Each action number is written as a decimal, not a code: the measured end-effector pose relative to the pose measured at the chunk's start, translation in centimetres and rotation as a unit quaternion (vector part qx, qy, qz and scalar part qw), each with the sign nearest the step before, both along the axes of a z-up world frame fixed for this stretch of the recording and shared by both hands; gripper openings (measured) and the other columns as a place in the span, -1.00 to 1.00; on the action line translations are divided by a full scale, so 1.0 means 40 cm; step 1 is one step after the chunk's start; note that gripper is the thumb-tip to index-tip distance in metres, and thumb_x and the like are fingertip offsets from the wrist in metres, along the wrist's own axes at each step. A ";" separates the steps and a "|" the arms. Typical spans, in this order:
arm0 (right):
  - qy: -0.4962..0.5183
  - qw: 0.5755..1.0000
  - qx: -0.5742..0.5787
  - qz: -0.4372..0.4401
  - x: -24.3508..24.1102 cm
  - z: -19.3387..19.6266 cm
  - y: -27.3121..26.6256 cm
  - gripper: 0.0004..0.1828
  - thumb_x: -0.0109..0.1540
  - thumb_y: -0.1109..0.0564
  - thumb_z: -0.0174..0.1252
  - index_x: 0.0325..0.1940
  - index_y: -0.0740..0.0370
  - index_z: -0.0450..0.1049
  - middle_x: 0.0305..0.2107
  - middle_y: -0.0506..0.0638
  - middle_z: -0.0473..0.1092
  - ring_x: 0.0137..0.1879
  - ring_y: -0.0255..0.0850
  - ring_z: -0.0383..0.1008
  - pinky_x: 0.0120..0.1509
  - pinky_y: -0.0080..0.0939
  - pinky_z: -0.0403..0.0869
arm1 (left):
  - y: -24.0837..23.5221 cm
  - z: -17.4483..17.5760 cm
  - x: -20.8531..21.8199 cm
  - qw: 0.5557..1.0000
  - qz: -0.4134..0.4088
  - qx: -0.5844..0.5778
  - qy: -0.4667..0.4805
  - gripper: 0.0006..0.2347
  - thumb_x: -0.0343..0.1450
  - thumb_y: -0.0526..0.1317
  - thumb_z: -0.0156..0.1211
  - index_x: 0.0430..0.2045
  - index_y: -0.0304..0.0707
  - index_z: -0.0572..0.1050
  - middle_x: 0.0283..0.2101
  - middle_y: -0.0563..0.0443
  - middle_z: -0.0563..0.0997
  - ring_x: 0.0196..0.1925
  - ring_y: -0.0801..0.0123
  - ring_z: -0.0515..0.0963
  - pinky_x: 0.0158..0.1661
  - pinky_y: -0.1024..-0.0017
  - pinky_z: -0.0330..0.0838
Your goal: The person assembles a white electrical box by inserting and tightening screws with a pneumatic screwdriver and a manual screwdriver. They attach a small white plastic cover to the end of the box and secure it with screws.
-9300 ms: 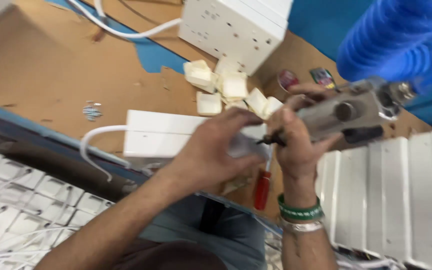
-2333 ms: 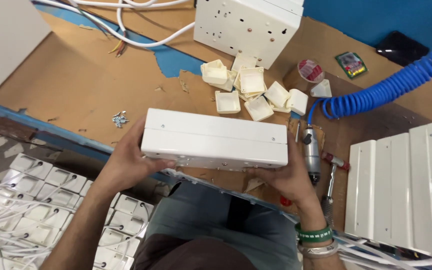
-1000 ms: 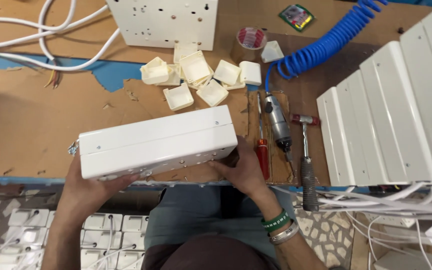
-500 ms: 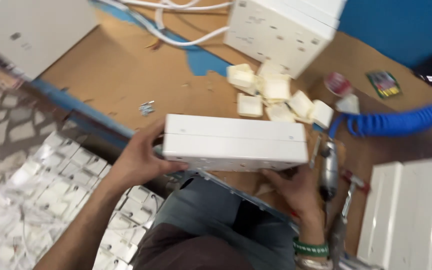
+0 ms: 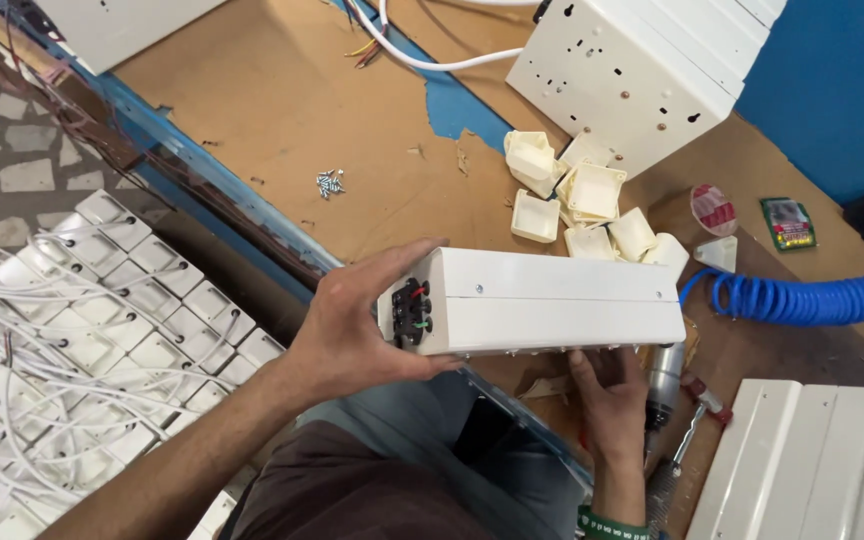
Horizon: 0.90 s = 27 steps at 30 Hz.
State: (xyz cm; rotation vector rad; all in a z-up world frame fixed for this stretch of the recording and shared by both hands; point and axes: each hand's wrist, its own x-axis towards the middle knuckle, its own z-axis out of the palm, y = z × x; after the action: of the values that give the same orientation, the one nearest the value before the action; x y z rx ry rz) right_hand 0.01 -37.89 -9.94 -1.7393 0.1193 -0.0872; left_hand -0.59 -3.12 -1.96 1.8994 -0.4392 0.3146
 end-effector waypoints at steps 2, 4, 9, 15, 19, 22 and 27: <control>-0.001 1.000 -0.030 -0.008 -0.011 0.020 0.016 -0.41 0.27 0.25 0.23 0.38 0.40 0.29 0.17 0.12 0.45 0.29 -0.15 0.45 0.34 -0.17 0.43 | 0.000 0.003 0.001 1.000 -0.003 -0.003 -0.013 -0.18 0.06 -0.09 0.64 0.22 -0.37 0.38 0.09 -0.15 0.63 0.10 0.23 0.68 0.11 0.32 0.56; -0.018 0.998 -0.060 -0.005 -0.012 0.009 0.010 -0.40 0.27 0.25 0.22 0.38 0.40 0.28 0.17 0.12 0.44 0.29 -0.15 0.45 0.34 -0.16 0.43 | 0.001 -0.001 -0.011 1.000 0.000 -0.002 -0.011 -0.23 0.05 -0.10 0.63 0.16 -0.38 0.40 0.05 -0.13 0.64 0.06 0.24 0.69 0.07 0.34 0.57; -0.059 0.994 -0.090 0.014 -0.019 0.006 0.039 -0.38 0.24 0.29 0.25 0.38 0.39 0.27 0.14 0.12 0.43 0.25 -0.15 0.45 0.31 -0.16 0.44 | 0.036 -0.013 -0.061 0.998 0.013 -0.009 0.057 -0.32 0.04 -0.13 0.62 0.05 -0.32 0.46 -0.06 -0.04 0.68 -0.02 0.31 0.71 0.01 0.38 0.58; 0.002 0.998 -0.053 0.031 0.028 0.047 0.164 -0.36 0.16 0.35 0.29 0.32 0.36 0.31 0.09 0.12 0.48 0.21 -0.13 0.52 0.29 -0.14 0.51 | 0.112 -0.057 -0.130 0.985 0.046 -0.062 0.152 -0.27 -0.01 -0.20 0.64 0.09 -0.27 0.43 0.04 -0.02 0.64 0.08 0.34 0.65 0.12 0.34 0.53; -0.025 0.990 -0.028 0.134 0.140 0.078 0.266 -0.25 0.16 0.34 0.32 0.41 0.32 0.22 0.20 0.14 0.40 0.31 -0.08 0.46 0.38 -0.10 0.50 | 0.120 -0.113 -0.162 0.969 0.130 -0.136 0.162 -0.22 0.01 -0.30 0.62 0.16 -0.31 0.33 0.10 -0.09 0.56 0.17 0.30 0.59 0.17 0.30 0.51; -0.062 0.981 -0.048 0.177 0.226 0.117 0.319 -0.18 0.20 0.30 0.33 0.49 0.28 0.11 0.28 0.14 0.32 0.39 -0.06 0.37 0.40 -0.06 0.46 | 0.064 -0.130 -0.157 0.961 0.178 -0.175 0.117 -0.18 0.06 -0.33 0.60 0.23 -0.36 0.24 0.17 -0.13 0.48 0.24 0.26 0.53 0.24 0.28 0.47; -0.122 0.986 -0.050 0.105 0.274 0.089 0.356 -0.33 0.31 0.10 0.20 0.48 0.26 0.18 0.32 0.14 0.31 0.38 -0.08 0.42 0.36 -0.08 0.54 | -0.084 -0.084 -0.118 0.975 0.162 -0.134 0.074 -0.16 0.18 -0.36 0.50 0.36 -0.45 0.09 0.34 -0.30 0.30 0.38 0.08 0.36 0.31 0.22 0.31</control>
State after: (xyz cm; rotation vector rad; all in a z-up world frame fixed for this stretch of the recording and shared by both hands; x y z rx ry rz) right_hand 10.95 -23.64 -6.39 -1.8157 -0.2530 -0.1529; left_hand -5.33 -6.47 -5.32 1.7102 0.0188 0.4206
